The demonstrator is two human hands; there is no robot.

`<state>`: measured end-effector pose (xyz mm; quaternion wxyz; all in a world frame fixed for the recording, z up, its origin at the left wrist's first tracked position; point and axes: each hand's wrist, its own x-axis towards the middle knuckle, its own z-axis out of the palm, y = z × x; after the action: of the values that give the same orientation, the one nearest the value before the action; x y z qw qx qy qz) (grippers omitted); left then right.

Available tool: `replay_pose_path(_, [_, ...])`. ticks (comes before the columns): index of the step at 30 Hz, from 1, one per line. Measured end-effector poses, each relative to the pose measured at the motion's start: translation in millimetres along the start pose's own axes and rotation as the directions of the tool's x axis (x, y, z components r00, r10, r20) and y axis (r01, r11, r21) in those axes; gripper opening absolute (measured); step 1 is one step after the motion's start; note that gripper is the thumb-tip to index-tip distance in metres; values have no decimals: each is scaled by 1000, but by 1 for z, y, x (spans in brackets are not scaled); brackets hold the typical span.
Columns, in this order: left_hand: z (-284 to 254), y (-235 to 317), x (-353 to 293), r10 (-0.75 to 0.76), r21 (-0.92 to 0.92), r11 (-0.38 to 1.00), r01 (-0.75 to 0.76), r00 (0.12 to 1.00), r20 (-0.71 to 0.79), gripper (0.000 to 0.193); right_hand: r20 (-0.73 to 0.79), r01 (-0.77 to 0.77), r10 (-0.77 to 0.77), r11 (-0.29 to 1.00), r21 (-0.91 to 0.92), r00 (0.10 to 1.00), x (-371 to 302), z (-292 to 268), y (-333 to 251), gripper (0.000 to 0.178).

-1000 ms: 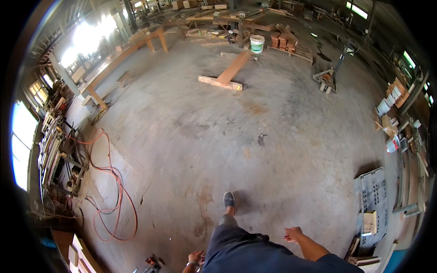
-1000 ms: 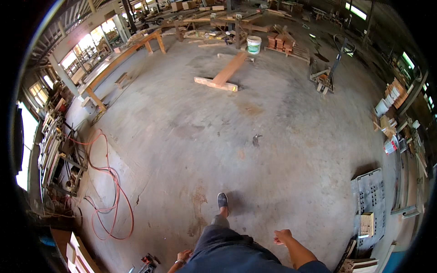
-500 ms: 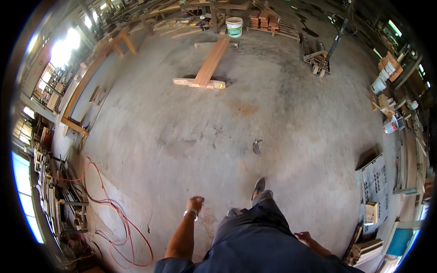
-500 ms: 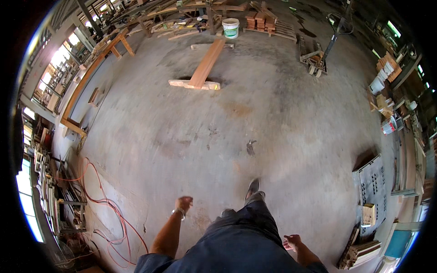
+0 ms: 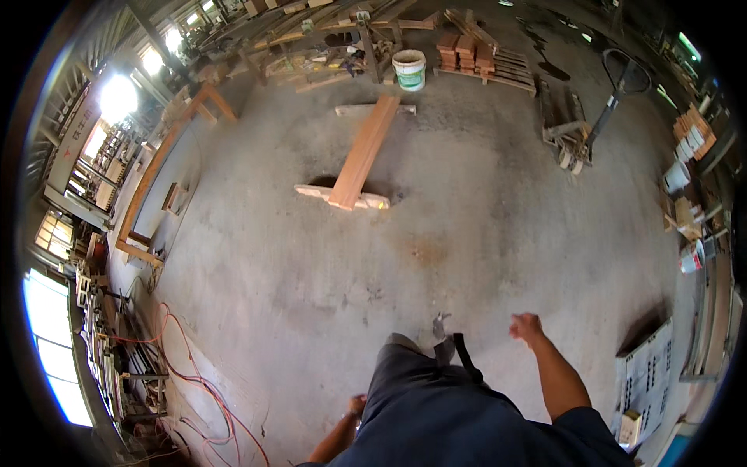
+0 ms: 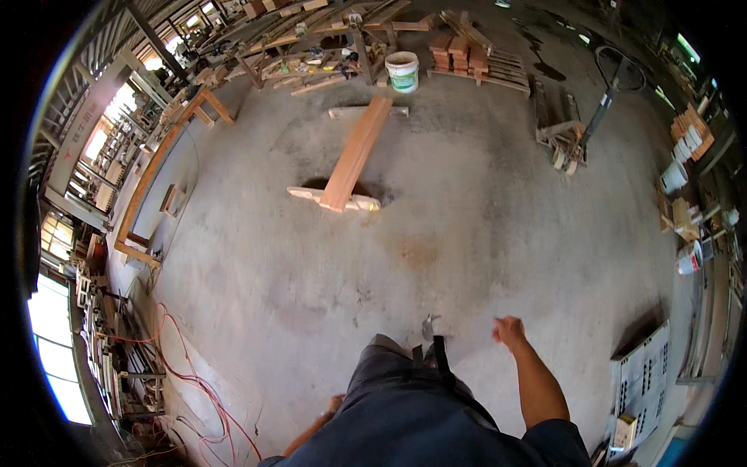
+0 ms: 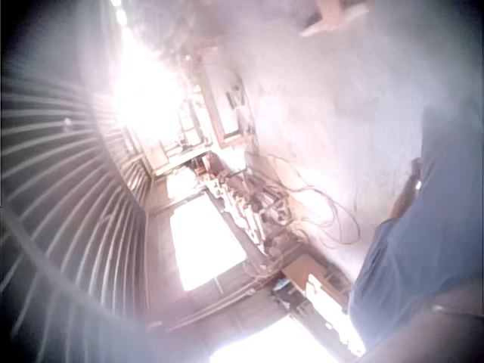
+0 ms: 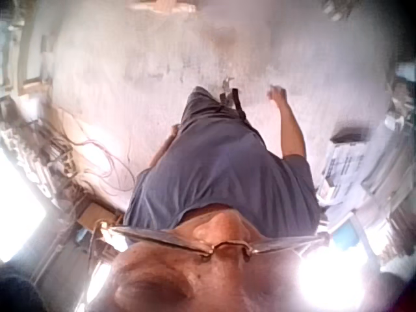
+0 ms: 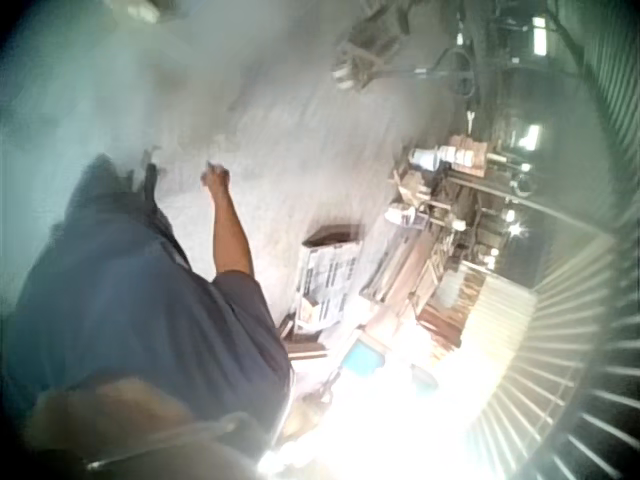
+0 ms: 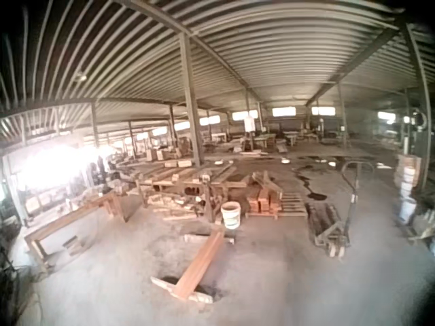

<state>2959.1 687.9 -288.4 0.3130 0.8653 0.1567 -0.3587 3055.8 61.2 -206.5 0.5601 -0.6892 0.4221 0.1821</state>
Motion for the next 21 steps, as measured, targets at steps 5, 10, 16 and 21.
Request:
replay_pose_path(5, [31, 56, 35, -303, -125, 937, 327, 936, 177, 36, 34, 273, -276, 958, 85, 961, 75, 12, -184, 28])
replay_pose_path(10, [23, 154, 160, -370, -130, 909, 397, 909, 192, 44, 117, 210, -193, 965, -157, 974, 204, -27, -160, 26])
replay_pose_path(16, [-99, 358, 376, -13, 206, 978, -26, 982, 187, 46, 100, -70, 146, 840, -538, 984, 258, -87, -115, 30])
replay_pose_path(21, [-237, 593, 494, 175, -136, 971, -194, 974, -141, 40, 102, -144, 224, 850, -506, 969, 336, -75, -240, 32])
